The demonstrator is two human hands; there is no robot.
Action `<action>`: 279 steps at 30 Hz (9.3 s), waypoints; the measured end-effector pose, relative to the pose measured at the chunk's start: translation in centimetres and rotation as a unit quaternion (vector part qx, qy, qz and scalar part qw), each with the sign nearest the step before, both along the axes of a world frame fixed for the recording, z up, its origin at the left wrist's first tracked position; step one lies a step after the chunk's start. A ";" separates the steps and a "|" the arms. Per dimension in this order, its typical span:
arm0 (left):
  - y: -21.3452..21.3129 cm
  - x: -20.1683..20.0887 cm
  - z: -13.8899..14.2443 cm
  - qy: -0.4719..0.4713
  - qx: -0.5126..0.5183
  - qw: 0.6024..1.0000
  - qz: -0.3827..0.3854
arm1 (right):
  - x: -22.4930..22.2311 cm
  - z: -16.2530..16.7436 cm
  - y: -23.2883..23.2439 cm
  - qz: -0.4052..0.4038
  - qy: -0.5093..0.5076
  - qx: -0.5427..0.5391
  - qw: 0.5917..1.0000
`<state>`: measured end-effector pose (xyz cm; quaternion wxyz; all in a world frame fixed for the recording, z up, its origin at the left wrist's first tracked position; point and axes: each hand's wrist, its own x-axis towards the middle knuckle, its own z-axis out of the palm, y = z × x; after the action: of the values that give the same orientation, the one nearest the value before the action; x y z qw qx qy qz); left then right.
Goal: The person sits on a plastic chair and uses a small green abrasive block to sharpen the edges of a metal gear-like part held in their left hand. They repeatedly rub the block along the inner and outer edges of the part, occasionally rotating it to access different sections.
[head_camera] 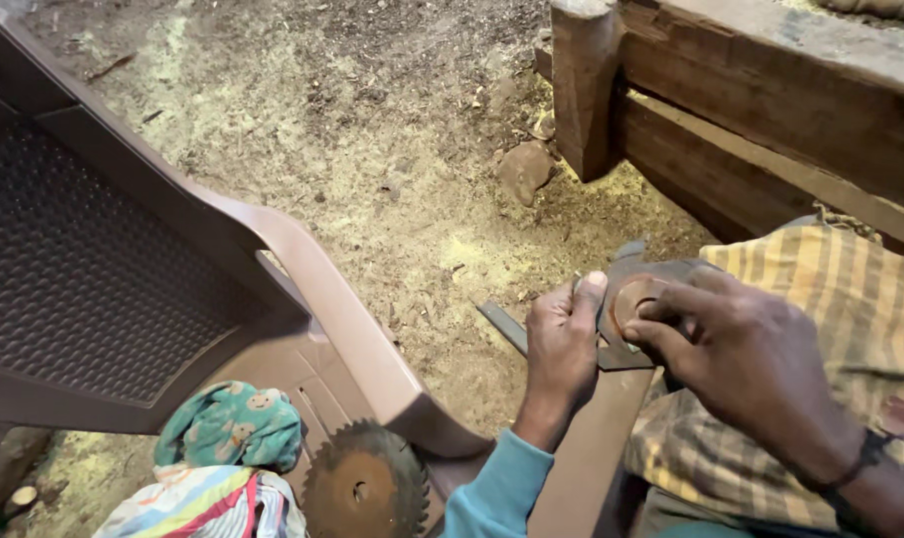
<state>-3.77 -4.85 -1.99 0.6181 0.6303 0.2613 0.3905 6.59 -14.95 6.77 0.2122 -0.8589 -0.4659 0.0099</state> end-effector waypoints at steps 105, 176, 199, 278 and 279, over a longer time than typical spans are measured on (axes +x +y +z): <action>-0.2 -0.1 0.3 0.037 0.002 0.999 0.022 | 1.8 -3.2 0.1 0.016 -0.105 0.040 0.994; -0.2 -0.4 1.0 0.072 -0.001 0.997 0.032 | 3.3 0.1 -2.7 0.122 -0.042 0.127 0.984; 0.0 -0.4 1.1 0.075 0.009 0.997 0.023 | 3.8 -3.0 -5.6 0.151 -0.184 -0.039 0.970; -0.2 -0.3 0.0 -0.003 -0.059 0.998 -0.029 | 3.4 -3.1 -4.2 0.195 -0.205 0.002 0.959; -0.4 -0.3 0.1 -0.011 -0.072 0.997 -0.040 | 3.6 -3.4 -4.0 0.200 -0.199 0.008 0.959</action>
<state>-4.06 -5.21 -1.89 0.6797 0.5898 0.2567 0.3524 10.20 -18.92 3.35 0.1158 -0.7309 -0.6613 -0.1222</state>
